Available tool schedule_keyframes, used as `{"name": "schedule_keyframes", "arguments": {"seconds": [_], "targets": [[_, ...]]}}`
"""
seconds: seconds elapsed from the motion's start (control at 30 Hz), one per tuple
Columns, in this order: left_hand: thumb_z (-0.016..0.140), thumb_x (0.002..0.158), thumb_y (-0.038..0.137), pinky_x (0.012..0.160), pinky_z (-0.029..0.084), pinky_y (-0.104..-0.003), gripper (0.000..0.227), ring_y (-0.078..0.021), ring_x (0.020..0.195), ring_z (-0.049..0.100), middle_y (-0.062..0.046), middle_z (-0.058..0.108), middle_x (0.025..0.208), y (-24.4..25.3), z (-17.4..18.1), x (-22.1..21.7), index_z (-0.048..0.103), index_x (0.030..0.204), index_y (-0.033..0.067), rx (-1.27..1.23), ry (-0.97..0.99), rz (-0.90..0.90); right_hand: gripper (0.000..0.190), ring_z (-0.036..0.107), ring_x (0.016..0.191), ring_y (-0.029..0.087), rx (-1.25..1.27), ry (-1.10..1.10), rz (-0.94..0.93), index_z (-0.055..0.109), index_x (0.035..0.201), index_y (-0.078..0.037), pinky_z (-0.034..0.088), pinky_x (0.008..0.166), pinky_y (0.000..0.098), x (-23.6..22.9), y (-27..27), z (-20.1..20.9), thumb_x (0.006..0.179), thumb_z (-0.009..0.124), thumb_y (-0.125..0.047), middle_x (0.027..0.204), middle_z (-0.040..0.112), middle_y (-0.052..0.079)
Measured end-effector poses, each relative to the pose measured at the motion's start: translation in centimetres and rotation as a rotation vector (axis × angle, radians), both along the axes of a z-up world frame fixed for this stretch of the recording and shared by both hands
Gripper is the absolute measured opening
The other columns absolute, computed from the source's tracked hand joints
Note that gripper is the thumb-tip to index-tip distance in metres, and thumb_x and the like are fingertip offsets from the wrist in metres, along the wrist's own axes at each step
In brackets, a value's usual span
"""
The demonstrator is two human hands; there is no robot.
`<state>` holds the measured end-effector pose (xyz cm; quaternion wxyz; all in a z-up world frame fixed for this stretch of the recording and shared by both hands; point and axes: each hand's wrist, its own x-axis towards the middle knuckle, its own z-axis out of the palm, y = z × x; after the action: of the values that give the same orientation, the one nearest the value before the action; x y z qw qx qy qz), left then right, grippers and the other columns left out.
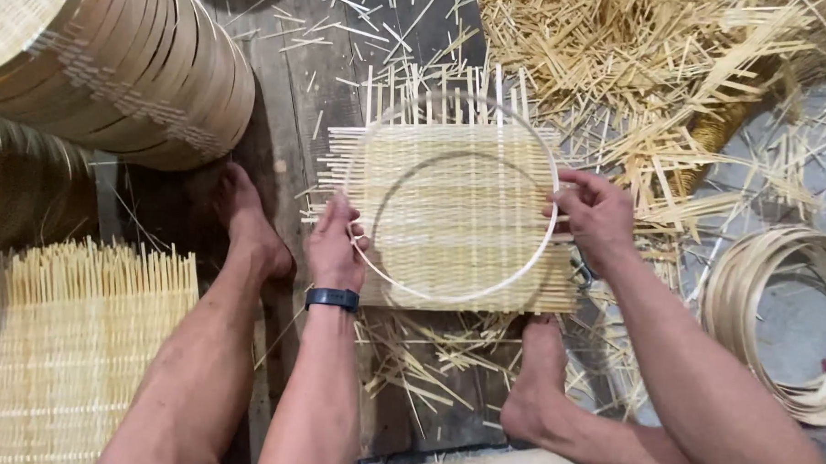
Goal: Cutting and fitting woven bamboo mats into circular hoops to create steamer basket components.
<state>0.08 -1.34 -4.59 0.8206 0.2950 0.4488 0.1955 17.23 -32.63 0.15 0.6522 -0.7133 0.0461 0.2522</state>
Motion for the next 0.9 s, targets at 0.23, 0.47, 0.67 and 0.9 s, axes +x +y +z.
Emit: {"name": "schedule_keyframes", "arguments": {"seconds": [0.23, 0.47, 0.67, 0.9], "targets": [[0.08, 0.081, 0.018, 0.081, 0.063, -0.032, 0.025, -0.0198, 0.089, 0.078, -0.011, 0.081, 0.106, 1.5, -6.3, 0.8, 0.081, 0.106, 0.0135, 0.776, 0.688, -0.394, 0.025, 0.073, 0.076, 0.02, -0.605, -0.388, 0.011, 0.079, 0.106, -0.005, 0.059, 0.07, 0.0315, 0.9, 0.2, -9.4, 0.082, 0.083, -0.013, 0.088, 0.078, 0.011], [0.078, 0.084, 0.021, 0.086, 0.054, -0.038, 0.02, -0.0203, 0.083, 0.076, -0.007, 0.08, 0.096, 1.6, -7.1, 0.4, 0.081, 0.102, 0.0155, 0.95, 0.85, -0.586, 0.027, 0.075, 0.08, 0.018, -0.703, -0.426, 0.035, 0.081, 0.109, -0.011, 0.057, 0.078, 0.0325, 0.6, -0.1, -9.9, 0.084, 0.082, -0.019, 0.09, 0.078, 0.01], [0.078, 0.086, 0.022, 0.076, 0.061, -0.033, 0.017, -0.0185, 0.074, 0.076, -0.008, 0.081, 0.085, 2.5, -5.2, 0.8, 0.084, 0.095, 0.0093, 0.933, 0.713, -0.587, 0.02, 0.076, 0.08, 0.021, -0.788, -0.32, 0.104, 0.083, 0.101, -0.014, 0.057, 0.081, 0.0337, -0.1, -0.6, -9.8, 0.083, 0.082, -0.022, 0.09, 0.079, 0.01], [0.086, 0.079, 0.014, 0.069, 0.059, -0.032, 0.019, -0.0135, 0.069, 0.072, -0.008, 0.079, 0.082, 3.7, -8.4, 1.0, 0.082, 0.094, 0.003, 0.861, 0.658, -0.559, 0.021, 0.072, 0.08, 0.029, -0.82, -0.556, 0.004, 0.083, 0.09, -0.006, 0.055, 0.076, 0.0394, -0.3, 0.2, -9.1, 0.075, 0.09, -0.019, 0.088, 0.074, 0.017]]}}
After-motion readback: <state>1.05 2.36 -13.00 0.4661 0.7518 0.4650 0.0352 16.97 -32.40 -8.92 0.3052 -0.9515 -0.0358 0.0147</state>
